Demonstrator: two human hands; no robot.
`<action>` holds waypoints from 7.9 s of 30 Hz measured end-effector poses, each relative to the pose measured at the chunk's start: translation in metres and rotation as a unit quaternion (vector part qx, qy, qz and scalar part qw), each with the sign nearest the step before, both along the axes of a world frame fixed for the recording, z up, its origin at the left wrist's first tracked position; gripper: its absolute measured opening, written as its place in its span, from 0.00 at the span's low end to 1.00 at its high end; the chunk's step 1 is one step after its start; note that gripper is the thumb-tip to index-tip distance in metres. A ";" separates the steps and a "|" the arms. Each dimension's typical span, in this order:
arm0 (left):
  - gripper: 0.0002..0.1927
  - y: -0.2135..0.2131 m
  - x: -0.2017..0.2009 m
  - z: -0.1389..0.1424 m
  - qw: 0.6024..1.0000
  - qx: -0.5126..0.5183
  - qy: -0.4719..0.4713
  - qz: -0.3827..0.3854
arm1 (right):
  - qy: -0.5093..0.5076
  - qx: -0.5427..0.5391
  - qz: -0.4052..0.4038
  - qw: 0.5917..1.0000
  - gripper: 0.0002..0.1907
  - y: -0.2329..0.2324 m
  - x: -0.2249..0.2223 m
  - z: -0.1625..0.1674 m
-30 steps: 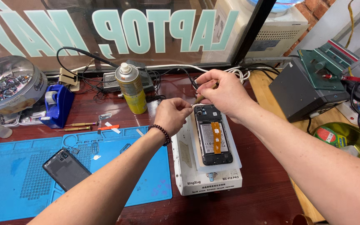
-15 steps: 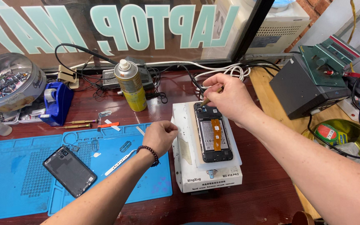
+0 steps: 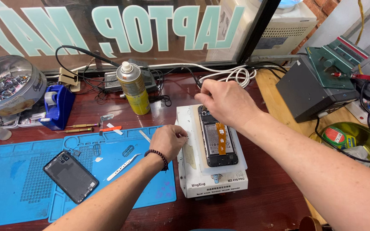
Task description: The person uses a metal prying tool to separate the back cover from a smartphone, then uses a screwdriver to remove screws from the internal frame. The back cover is set aside and the phone remains open on the workbench.
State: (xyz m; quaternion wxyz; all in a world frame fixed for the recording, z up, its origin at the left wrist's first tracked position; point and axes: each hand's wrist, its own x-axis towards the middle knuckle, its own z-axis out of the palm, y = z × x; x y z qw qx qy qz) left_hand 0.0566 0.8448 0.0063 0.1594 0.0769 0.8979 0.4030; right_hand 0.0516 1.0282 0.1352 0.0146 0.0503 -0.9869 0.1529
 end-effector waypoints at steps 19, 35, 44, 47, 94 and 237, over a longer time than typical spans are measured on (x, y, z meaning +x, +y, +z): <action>0.15 0.000 -0.003 -0.008 0.993 0.092 0.031 0.069 | -0.064 -0.245 0.046 0.966 0.15 0.008 -0.026 -0.016; 0.13 0.033 -0.031 0.022 0.972 0.205 -0.087 0.067 | -0.072 -0.211 0.042 0.974 0.15 0.014 -0.024 -0.008; 0.10 0.034 -0.029 0.023 0.977 0.195 -0.043 0.072 | -0.088 -0.379 0.002 0.921 0.12 0.019 -0.014 -0.009; 0.10 0.029 -0.025 0.019 0.982 0.170 0.009 0.078 | -0.083 -0.432 -0.027 0.898 0.11 0.022 -0.010 -0.007; 0.22 0.000 0.009 0.002 0.999 -0.011 0.036 -0.002 | -0.020 -0.294 -0.066 0.953 0.12 0.019 0.009 -0.022; 0.19 0.047 0.008 0.079 0.985 -0.098 0.074 -0.121 | -0.057 -0.203 0.070 0.975 0.17 0.061 -0.048 -0.015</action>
